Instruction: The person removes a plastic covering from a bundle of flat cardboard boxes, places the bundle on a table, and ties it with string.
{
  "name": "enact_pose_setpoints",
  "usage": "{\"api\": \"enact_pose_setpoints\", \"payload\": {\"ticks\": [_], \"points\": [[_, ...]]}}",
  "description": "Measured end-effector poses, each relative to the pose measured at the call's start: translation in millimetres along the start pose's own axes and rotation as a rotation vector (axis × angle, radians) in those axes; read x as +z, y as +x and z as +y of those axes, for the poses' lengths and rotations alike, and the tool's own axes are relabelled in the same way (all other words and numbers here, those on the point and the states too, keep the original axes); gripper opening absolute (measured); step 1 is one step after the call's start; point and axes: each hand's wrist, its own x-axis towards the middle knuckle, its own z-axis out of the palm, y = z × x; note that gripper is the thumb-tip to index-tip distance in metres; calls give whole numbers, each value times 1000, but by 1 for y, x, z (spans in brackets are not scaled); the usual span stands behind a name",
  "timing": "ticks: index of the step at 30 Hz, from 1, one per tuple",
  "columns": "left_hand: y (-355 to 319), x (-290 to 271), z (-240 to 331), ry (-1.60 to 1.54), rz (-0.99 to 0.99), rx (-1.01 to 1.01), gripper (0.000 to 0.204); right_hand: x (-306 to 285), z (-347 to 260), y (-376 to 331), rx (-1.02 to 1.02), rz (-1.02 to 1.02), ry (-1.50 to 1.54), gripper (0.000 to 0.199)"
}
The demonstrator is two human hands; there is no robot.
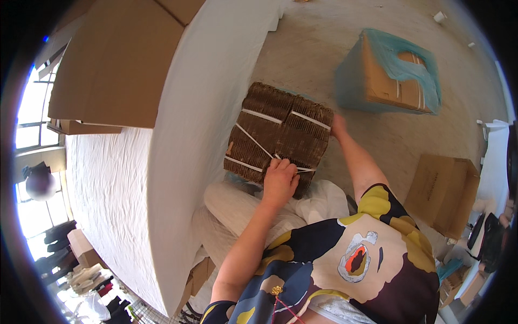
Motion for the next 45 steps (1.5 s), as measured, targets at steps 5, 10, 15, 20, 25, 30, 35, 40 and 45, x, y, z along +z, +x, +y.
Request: {"api": "enact_pose_setpoints", "payload": {"ticks": [5, 10, 15, 20, 25, 30, 35, 40, 45], "points": [[-2, -4, -2, 8, 10, 24, 17, 40, 20, 6, 44, 141, 471, 19], [-3, -13, -8, 163, -3, 92, 14, 7, 6, -10, 15, 100, 285, 16], [17, -30, -21, 365, -35, 134, 11, -90, 2, -68, 78, -164, 655, 14], [33, -68, -63, 544, 70, 149, 14, -136, -10, -120, -347, 359, 424, 13], [44, -93, -101, 700, 30, 135, 21, -163, -100, -211, -639, 179, 468, 15], [50, -116, -123, 763, -74, -45, 20, -133, -135, -240, -755, 17, 194, 32], [41, -118, -138, 664, -16, -69, 20, -124, -148, -242, -697, 104, 87, 24], [20, -121, -156, 409, -120, -252, 20, -120, -153, -236, -659, 118, 31, 15], [-20, -125, -158, 216, -161, -255, 24, -112, -151, -235, -713, 202, -37, 10]]}}
